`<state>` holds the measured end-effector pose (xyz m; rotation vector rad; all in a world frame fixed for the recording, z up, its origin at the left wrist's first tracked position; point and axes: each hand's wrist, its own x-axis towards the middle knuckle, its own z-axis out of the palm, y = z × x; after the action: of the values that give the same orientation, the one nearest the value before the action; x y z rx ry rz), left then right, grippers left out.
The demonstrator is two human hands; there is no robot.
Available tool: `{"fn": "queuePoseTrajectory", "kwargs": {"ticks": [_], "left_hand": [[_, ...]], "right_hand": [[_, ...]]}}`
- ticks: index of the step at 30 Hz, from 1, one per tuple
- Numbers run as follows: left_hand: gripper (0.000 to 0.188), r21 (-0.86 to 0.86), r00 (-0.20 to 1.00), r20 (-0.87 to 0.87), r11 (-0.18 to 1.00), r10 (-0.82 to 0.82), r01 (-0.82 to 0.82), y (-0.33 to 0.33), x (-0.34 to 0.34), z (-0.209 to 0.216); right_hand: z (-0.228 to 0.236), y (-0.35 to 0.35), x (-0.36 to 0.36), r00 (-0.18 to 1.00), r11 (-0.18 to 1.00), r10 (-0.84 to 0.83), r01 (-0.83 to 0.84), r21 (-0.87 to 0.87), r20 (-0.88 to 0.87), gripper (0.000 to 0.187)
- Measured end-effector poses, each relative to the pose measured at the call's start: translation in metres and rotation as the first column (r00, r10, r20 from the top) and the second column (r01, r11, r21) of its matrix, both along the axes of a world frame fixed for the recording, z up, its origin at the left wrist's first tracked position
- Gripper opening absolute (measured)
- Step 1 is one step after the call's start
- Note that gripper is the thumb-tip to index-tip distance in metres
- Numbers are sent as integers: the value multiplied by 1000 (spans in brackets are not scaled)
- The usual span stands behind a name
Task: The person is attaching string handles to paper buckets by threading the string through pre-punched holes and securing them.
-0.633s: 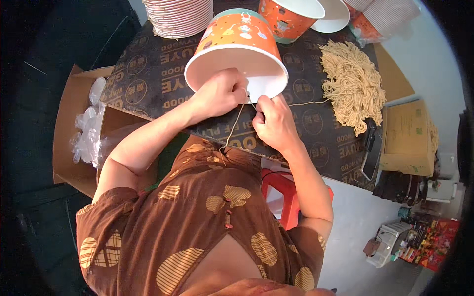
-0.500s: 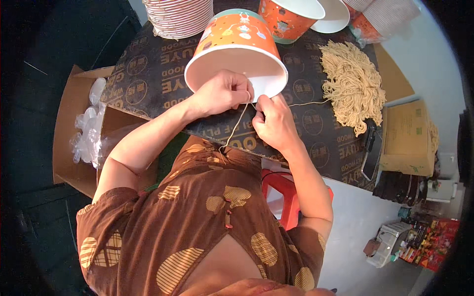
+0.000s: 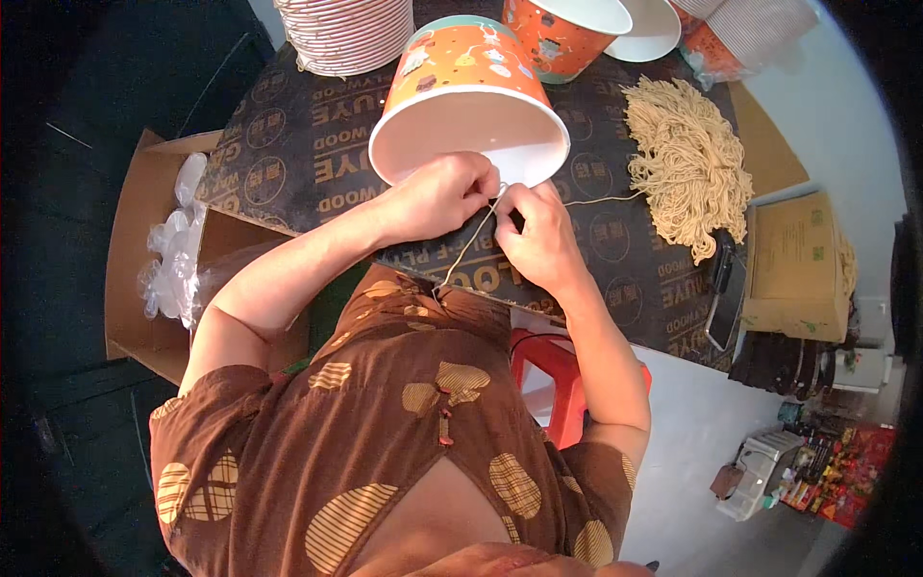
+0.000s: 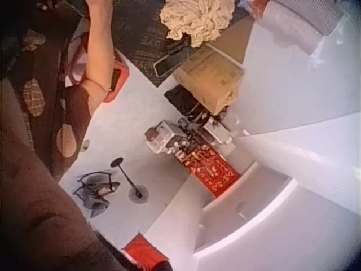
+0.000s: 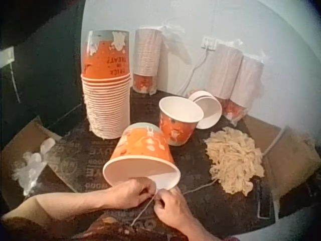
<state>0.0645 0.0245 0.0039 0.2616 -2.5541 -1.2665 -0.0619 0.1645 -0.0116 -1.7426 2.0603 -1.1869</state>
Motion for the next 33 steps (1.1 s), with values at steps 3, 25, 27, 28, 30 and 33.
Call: {"fn": "queuePoseTrajectory", "kwargs": {"ticks": [3, 25, 27, 28, 30, 33], "left_hand": [[10, -152, 992, -122, 988, -15, -4, 6, 0, -1], [13, -588, 956, -265, 806, -125, -58, 11, -2, -15], [13, -580, 961, -249, 814, -122, -46, 10, -1, -15], [14, -571, 965, -232, 820, -125, -31, 11, -1, -14], [14, -533, 961, -247, 846, -122, -29, 13, 1, -13], [13, -417, 956, -279, 908, -94, -33, 14, 4, -10]], "right_hand": [[-1, -1, -1, 999, 1000, -5, 6, -20, 40, 9], [11, 3, 19, 931, 966, -240, 257, -27, 275, 13], [17, 3, 24, 896, 965, -250, 259, 25, 366, 18], [16, 3, 25, 896, 965, -250, 259, 25, 366, 18], [12, 3, 24, 901, 959, -266, 282, 5, 342, 20], [13, 5, 26, 923, 963, -256, 269, -6, 289, 21]]}}
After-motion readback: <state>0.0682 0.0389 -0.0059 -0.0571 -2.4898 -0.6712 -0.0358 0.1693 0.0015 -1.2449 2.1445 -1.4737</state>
